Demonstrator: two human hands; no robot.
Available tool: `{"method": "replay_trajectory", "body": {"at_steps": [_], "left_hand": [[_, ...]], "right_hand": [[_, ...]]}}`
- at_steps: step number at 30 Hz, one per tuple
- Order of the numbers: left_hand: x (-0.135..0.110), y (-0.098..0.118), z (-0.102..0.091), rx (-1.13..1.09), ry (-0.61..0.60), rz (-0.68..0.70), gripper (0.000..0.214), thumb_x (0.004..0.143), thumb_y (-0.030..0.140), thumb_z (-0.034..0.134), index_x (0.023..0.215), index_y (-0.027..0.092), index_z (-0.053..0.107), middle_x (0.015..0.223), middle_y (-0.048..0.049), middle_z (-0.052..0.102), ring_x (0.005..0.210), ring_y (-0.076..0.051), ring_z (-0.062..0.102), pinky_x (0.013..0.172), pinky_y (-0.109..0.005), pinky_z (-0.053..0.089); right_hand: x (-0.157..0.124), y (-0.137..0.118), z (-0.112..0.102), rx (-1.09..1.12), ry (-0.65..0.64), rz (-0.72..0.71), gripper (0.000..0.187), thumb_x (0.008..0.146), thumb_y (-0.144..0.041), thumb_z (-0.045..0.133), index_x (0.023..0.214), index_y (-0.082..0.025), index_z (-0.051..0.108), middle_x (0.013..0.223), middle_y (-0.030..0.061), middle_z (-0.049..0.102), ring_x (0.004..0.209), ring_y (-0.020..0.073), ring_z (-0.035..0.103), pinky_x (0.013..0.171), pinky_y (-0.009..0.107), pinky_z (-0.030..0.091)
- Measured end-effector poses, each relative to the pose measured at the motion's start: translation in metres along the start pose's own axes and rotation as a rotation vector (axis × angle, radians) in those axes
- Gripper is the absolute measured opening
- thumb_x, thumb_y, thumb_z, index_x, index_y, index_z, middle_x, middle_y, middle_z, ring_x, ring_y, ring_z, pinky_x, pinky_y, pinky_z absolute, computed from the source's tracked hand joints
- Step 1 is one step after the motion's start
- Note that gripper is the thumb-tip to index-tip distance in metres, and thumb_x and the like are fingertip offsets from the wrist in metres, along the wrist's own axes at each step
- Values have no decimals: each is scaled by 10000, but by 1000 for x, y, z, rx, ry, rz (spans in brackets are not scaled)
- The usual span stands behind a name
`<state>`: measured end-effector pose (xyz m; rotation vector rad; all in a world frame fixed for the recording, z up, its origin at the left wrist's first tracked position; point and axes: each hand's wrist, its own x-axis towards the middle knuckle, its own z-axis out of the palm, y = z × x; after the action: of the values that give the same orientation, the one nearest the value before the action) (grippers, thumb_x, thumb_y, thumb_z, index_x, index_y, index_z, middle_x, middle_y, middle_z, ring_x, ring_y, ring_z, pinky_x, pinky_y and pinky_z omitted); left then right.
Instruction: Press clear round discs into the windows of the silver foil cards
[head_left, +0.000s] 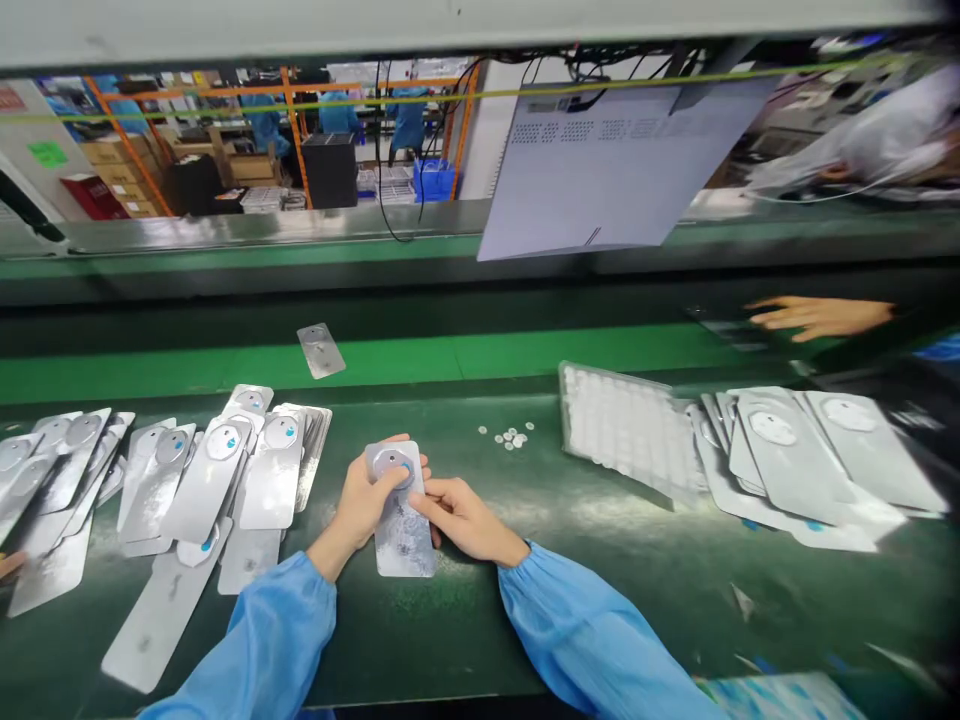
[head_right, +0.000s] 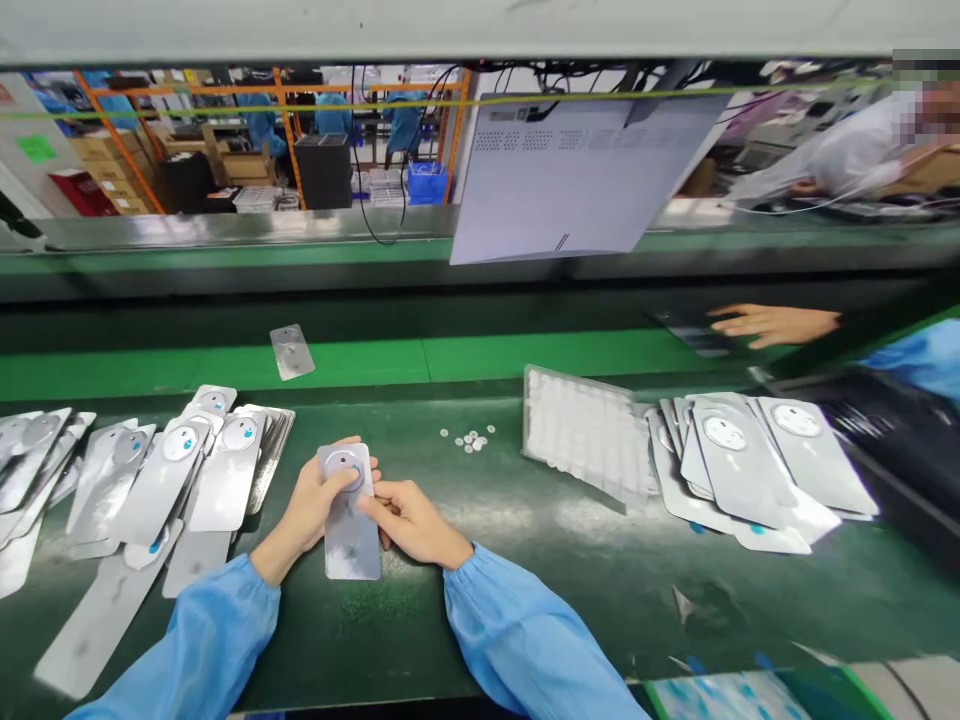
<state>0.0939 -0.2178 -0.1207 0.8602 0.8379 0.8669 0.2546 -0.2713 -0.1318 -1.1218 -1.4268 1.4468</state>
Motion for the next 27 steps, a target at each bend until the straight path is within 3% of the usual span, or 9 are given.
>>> {"method": "replay_trajectory", "body": {"at_steps": [5, 8, 10, 13, 17, 27], "left_hand": [[2, -2, 3, 73, 41, 46, 565, 709, 334, 798, 1241, 181, 684, 997, -107, 808, 874, -280, 773, 759, -363, 593], [2, -4, 4, 181, 56, 120, 498, 728, 309, 772, 1208, 184, 724, 971, -89, 809, 887, -265, 757, 784, -345, 579], [1, -6, 5, 283, 71, 170, 437, 736, 284, 757, 1161, 180, 756, 982, -81, 806, 893, -256, 743, 799, -333, 564], [0, -7, 6, 386, 86, 212, 415, 756, 270, 741, 1158, 171, 770, 1023, -77, 795, 886, -237, 720, 799, -315, 540], [-2, -8, 6, 405, 27, 193, 494, 789, 284, 730, 1274, 192, 728, 1007, -63, 777, 842, -214, 692, 738, -293, 519], [-6, -7, 6, 560, -59, 200, 546, 832, 270, 700, 1371, 190, 664, 902, -33, 713, 712, -157, 586, 659, -266, 459]], "right_hand": [[0, 8, 1, -6, 144, -18, 607, 945, -736, 532, 661, -201, 577, 488, -15, 565, 394, 124, 541, 386, 223, 435], [1, 15, -6, -13, 296, -58, 583, 977, -726, 475, 747, -203, 591, 549, -8, 580, 389, 117, 530, 353, 223, 427], [1, 17, -12, -24, 342, -88, 488, 960, -674, 568, 853, -202, 634, 634, -4, 613, 426, 112, 535, 366, 226, 445], [0, 16, -20, -186, 375, -250, 315, 967, -511, 655, 997, -204, 718, 827, 47, 683, 566, 131, 597, 439, 244, 504], [-2, 12, -22, -459, 395, -533, 200, 1012, -302, 613, 1084, -209, 774, 970, 84, 703, 730, 158, 653, 526, 265, 554], [0, 18, -24, -592, 416, -680, 194, 1027, -206, 613, 1127, -222, 778, 964, 61, 730, 861, 172, 703, 772, 303, 619]]}}
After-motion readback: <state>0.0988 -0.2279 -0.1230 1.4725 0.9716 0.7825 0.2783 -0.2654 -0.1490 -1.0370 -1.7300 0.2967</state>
